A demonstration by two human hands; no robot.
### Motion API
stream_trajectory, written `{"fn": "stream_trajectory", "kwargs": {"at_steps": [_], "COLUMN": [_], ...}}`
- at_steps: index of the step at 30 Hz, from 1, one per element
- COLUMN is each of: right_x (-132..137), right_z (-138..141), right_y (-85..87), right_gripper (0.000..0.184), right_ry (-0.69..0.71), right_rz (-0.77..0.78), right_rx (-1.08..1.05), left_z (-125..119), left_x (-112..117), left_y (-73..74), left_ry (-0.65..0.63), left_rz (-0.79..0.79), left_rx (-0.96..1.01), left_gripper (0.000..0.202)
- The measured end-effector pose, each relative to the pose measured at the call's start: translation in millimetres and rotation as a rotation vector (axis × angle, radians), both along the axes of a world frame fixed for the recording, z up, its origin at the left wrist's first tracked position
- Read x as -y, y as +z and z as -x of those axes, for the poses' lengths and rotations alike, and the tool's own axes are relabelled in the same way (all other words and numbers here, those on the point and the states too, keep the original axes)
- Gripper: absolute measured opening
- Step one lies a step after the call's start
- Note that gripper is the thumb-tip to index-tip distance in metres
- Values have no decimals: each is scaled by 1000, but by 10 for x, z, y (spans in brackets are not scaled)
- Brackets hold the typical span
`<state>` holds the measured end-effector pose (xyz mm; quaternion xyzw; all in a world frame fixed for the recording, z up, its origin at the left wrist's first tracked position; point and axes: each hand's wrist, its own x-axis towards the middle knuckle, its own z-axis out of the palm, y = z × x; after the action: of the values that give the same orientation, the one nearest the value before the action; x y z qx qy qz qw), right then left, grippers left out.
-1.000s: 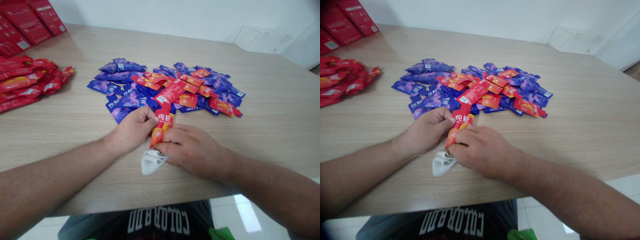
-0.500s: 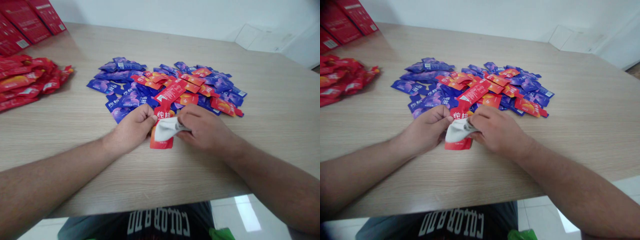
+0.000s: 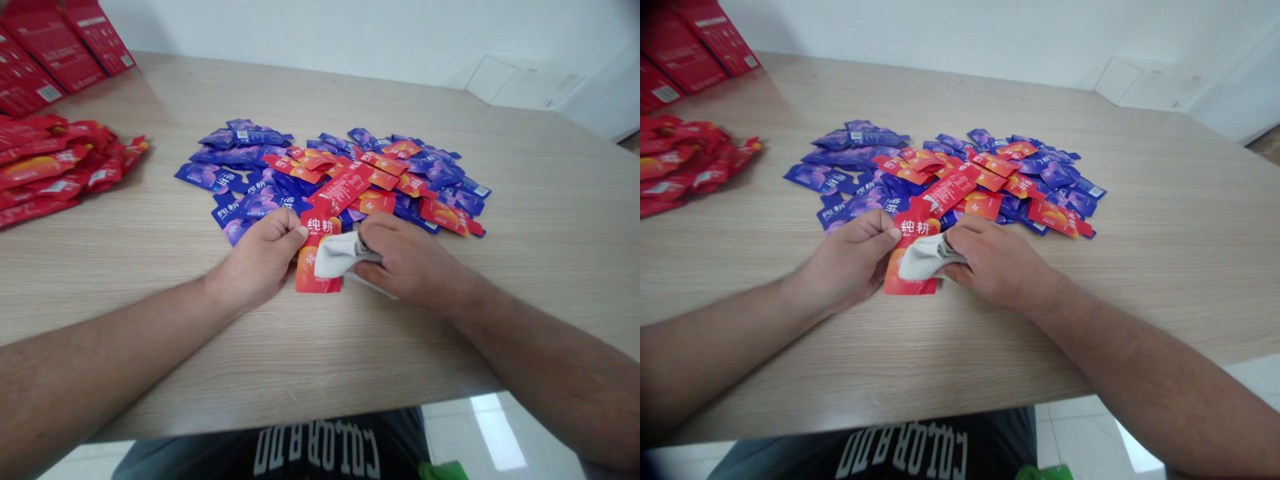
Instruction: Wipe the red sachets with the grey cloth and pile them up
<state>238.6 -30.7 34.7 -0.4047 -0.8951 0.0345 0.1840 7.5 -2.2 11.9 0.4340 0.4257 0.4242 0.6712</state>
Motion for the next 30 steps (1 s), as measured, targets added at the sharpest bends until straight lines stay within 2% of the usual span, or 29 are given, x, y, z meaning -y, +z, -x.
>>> {"fn": "stream_trajectory", "kwargs": {"at_steps": [3, 5, 10, 14, 16, 20, 22, 28, 30], "right_x": [25, 40, 20, 88, 107, 46, 38, 229, 235], "right_z": [25, 33, 19, 76, 87, 45, 54, 227, 214], "right_y": [13, 17, -14, -15, -10, -27, -42, -33, -15], "right_gripper": [11, 10, 12, 8, 7, 15, 16, 4, 5], "right_ry": [198, 241, 40, 175, 174, -56, -97, 204, 187], "right_rz": [54, 61, 2, 48, 46, -26, -50, -32, -38], "right_rx": [56, 61, -20, 37, 42, -35, -57, 56, 67], "left_z": [-11, -10, -4, -5, 7, 64, 92, 110, 101], "left_x": [4, -1, -11, -3, -9, -48, -64, -56, -41], "left_y": [29, 34, 14, 0, -21, -111, -147, -109, -77], "left_ry": [28, 26, 35, 30, 14, -80, -119, -94, -91], "left_rz": [29, 39, 21, -10, -33, -176, -267, -429, -433], "left_rx": [20, 29, 41, 16, -1, -138, -230, -433, -443], "left_gripper": [16, 15, 16, 15, 15, 16, 17, 18, 18]}}
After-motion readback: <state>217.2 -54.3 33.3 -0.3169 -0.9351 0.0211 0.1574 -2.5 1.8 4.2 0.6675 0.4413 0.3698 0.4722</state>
